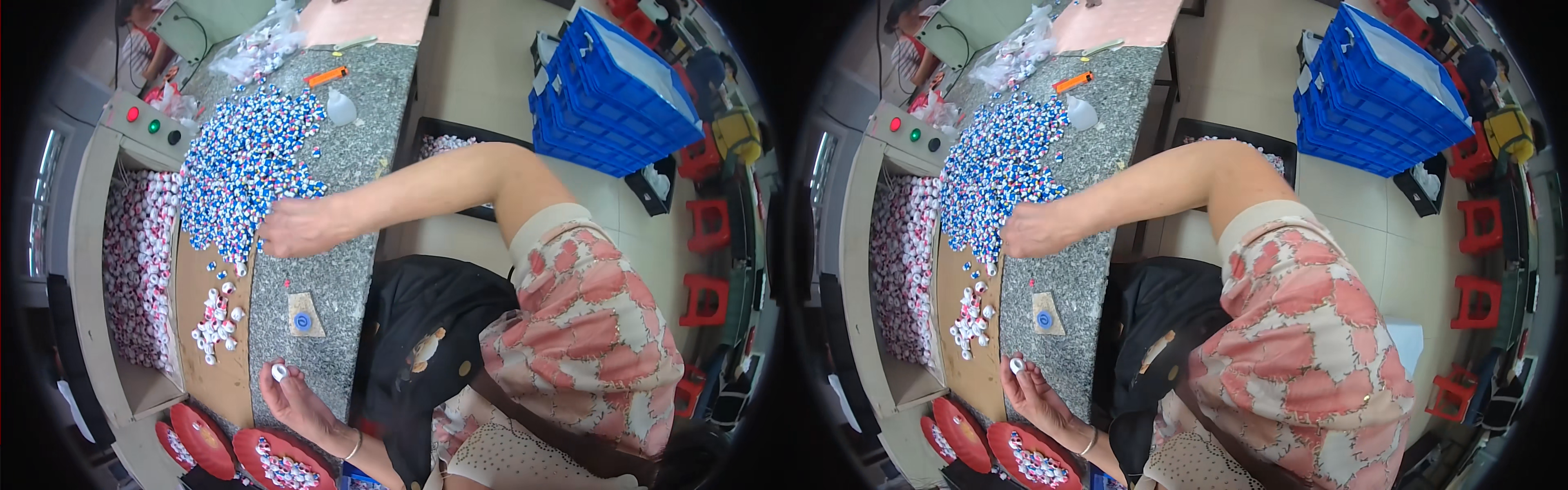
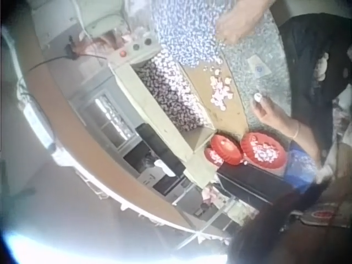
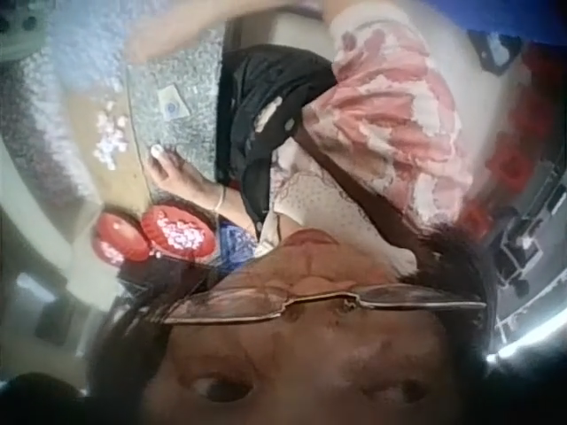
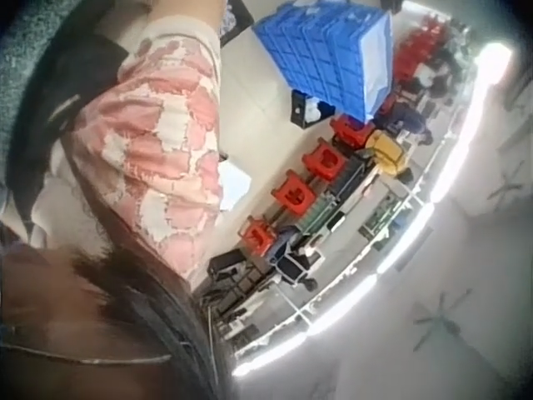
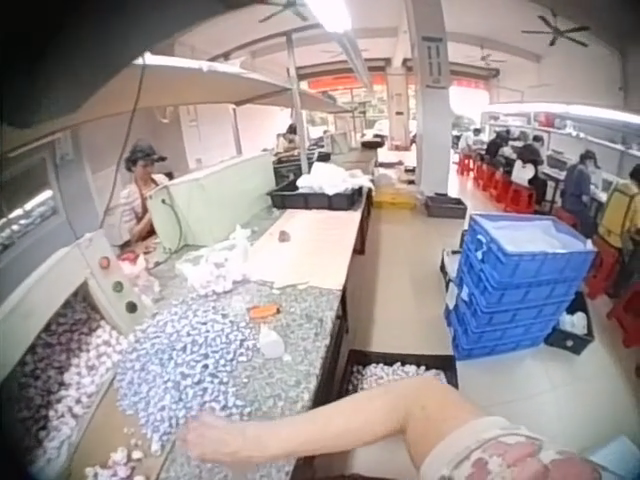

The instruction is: Assembling small plastic components by hand at a factory workbench.

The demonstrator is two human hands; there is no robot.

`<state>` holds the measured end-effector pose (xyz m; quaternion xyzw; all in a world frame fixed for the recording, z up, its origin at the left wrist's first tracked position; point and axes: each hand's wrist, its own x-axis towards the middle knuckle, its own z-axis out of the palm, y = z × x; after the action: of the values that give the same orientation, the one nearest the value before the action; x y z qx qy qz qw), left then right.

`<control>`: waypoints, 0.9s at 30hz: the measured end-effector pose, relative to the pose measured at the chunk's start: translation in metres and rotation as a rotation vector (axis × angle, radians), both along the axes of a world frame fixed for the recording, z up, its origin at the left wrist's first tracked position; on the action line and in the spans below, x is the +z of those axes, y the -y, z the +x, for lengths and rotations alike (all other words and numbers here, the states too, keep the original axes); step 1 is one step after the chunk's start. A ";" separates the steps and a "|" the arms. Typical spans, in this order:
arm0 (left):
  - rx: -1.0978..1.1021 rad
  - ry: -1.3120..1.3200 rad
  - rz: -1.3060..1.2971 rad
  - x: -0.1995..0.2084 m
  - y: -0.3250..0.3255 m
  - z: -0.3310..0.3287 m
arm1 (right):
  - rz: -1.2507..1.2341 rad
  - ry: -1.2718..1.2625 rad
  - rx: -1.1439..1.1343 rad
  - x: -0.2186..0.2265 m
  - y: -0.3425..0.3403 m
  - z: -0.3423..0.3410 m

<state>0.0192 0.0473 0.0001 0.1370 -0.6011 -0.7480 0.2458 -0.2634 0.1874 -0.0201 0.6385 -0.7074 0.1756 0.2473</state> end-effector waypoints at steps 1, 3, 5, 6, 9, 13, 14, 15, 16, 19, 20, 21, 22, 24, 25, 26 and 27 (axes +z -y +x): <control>-0.001 0.000 0.002 0.001 0.000 0.004 | 0.028 0.026 0.032 0.007 -0.015 0.017; -0.022 0.003 0.034 -0.003 -0.004 -0.004 | 0.061 0.061 0.037 0.000 -0.050 0.032; -0.011 0.027 0.079 -0.008 -0.004 -0.003 | 0.247 0.208 -0.029 -0.012 -0.068 0.040; -0.002 0.058 0.121 -0.008 -0.005 -0.004 | 0.251 0.200 -0.026 -0.017 -0.070 0.041; -0.040 0.064 0.183 -0.008 -0.021 -0.011 | 0.143 0.421 0.008 -0.023 -0.071 0.039; -0.076 0.074 0.244 -0.021 -0.023 -0.011 | 0.397 0.419 -0.030 -0.015 -0.063 0.020; -0.078 0.081 0.241 -0.021 -0.023 -0.010 | 0.394 0.427 -0.031 -0.016 -0.066 0.019; -0.084 0.073 0.252 -0.021 -0.024 -0.010 | 0.284 0.402 0.004 -0.015 -0.069 0.017; -0.092 0.066 0.263 -0.021 -0.025 -0.010 | 0.174 0.379 0.036 -0.015 -0.070 0.016; -0.081 0.063 0.291 -0.023 -0.027 -0.006 | 0.253 0.473 -0.022 -0.016 -0.071 0.025; -0.083 0.078 0.291 -0.025 -0.028 -0.007 | 0.245 0.479 -0.056 -0.015 -0.073 0.028; -0.100 0.068 0.309 -0.027 -0.028 -0.008 | 0.198 0.474 -0.043 -0.015 -0.075 0.028; -0.117 0.058 0.329 -0.028 -0.028 -0.010 | 0.196 0.488 -0.041 -0.015 -0.078 0.029; -0.109 0.074 0.325 -0.029 -0.031 -0.013 | 0.249 0.461 -0.043 -0.015 -0.081 0.031; -0.119 0.048 0.300 -0.029 -0.032 -0.014 | 0.148 0.471 0.006 -0.014 -0.082 0.034; -0.127 0.021 0.276 -0.028 -0.033 -0.015 | 0.150 0.479 0.014 -0.013 -0.082 0.035; -0.113 0.027 0.276 -0.026 -0.033 -0.014 | 0.135 0.507 0.011 -0.009 -0.080 0.038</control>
<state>0.0057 0.0806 -0.0261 0.1455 -0.5027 -0.8341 0.1743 -0.2252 0.2673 -0.0290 0.5930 -0.7534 0.2835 0.0182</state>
